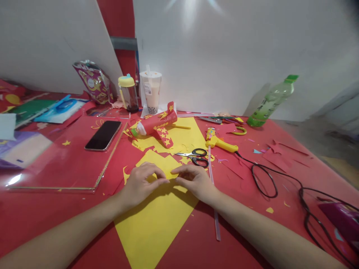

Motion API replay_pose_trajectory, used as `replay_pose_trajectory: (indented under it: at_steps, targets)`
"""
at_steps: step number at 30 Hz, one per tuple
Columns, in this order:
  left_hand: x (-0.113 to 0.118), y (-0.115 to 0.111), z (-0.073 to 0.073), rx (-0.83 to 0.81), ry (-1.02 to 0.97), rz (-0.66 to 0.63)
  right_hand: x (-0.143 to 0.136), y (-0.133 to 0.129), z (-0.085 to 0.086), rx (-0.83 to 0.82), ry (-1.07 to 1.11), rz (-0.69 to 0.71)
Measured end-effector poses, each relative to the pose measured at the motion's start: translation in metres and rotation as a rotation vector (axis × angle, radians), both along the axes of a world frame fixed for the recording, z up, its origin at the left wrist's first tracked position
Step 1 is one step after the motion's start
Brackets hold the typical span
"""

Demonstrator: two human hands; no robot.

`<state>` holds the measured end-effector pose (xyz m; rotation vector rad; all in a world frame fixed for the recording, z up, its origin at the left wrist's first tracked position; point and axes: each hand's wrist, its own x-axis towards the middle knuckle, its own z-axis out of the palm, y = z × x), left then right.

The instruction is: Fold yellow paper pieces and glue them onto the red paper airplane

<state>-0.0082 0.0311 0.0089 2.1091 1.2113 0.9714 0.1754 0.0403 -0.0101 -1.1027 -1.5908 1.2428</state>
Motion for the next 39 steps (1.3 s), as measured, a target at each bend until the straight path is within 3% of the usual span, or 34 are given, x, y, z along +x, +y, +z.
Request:
replay_pose_trajectory:
  at_steps: [3, 13, 22, 30, 39]
  targets:
    - [0.001, -0.001, -0.002, 0.064, 0.018, -0.016, 0.0, 0.0, 0.0, 0.025, 0.018, 0.019]
    - [0.002, -0.002, -0.005, 0.108, -0.04, -0.028, 0.0, -0.001, 0.003, 0.332, 0.009, 0.005]
    - [0.003, 0.0, -0.007, 0.278, 0.116, -0.154, 0.001, -0.005, -0.004, 0.48, -0.11, 0.037]
    - [0.002, -0.001, -0.014, 0.331, 0.268, -0.181, -0.001, -0.006, -0.008, 0.675, -0.258, 0.063]
    - [0.005, -0.007, -0.013, 0.287, 0.409, -0.124, -0.004, -0.006, -0.011, 0.812, -0.328, 0.068]
